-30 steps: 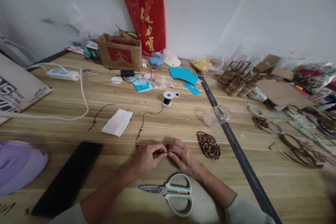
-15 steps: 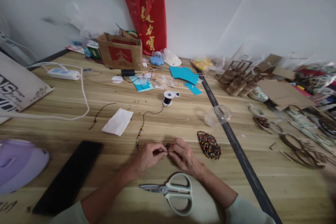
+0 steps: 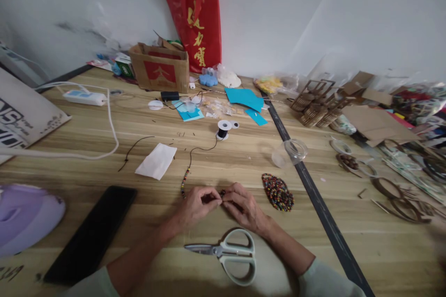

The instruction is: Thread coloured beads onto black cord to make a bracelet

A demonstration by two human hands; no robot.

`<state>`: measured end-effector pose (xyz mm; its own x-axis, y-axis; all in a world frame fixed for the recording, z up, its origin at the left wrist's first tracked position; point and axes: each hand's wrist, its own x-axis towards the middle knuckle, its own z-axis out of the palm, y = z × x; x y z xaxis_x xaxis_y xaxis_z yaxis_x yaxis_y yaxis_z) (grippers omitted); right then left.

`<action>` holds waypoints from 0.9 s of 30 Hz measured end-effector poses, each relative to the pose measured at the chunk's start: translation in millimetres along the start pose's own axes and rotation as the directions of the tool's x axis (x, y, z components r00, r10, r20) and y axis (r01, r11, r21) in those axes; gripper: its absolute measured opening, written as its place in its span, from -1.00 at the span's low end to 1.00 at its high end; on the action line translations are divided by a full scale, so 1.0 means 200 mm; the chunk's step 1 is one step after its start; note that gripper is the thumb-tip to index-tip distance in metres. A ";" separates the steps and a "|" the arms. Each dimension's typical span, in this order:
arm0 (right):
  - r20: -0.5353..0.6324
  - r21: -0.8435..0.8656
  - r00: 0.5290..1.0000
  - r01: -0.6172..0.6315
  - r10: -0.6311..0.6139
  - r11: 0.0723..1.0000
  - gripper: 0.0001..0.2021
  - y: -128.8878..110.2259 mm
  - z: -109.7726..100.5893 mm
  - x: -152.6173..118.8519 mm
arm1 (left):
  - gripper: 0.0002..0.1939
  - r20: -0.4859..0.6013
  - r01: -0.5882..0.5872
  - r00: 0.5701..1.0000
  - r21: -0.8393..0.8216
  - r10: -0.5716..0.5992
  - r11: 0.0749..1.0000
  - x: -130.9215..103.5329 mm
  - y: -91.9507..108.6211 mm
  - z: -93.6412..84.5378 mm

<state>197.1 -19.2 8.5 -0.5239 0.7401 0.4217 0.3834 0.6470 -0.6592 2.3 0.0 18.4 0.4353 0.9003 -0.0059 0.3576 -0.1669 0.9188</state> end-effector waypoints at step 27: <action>-0.102 0.013 0.994 -0.029 0.030 1.000 -0.87 0.03 0.01 0.00 | -0.88 -0.034 -0.006 0.999 -0.085 0.003 0.996 0.01 -0.05 0.02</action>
<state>198.5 -16.2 3.2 -0.4317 0.7739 0.4634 0.3882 0.6231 -0.6790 2.5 1.8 8.6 0.4078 0.9130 0.0103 0.2836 -0.1374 0.9491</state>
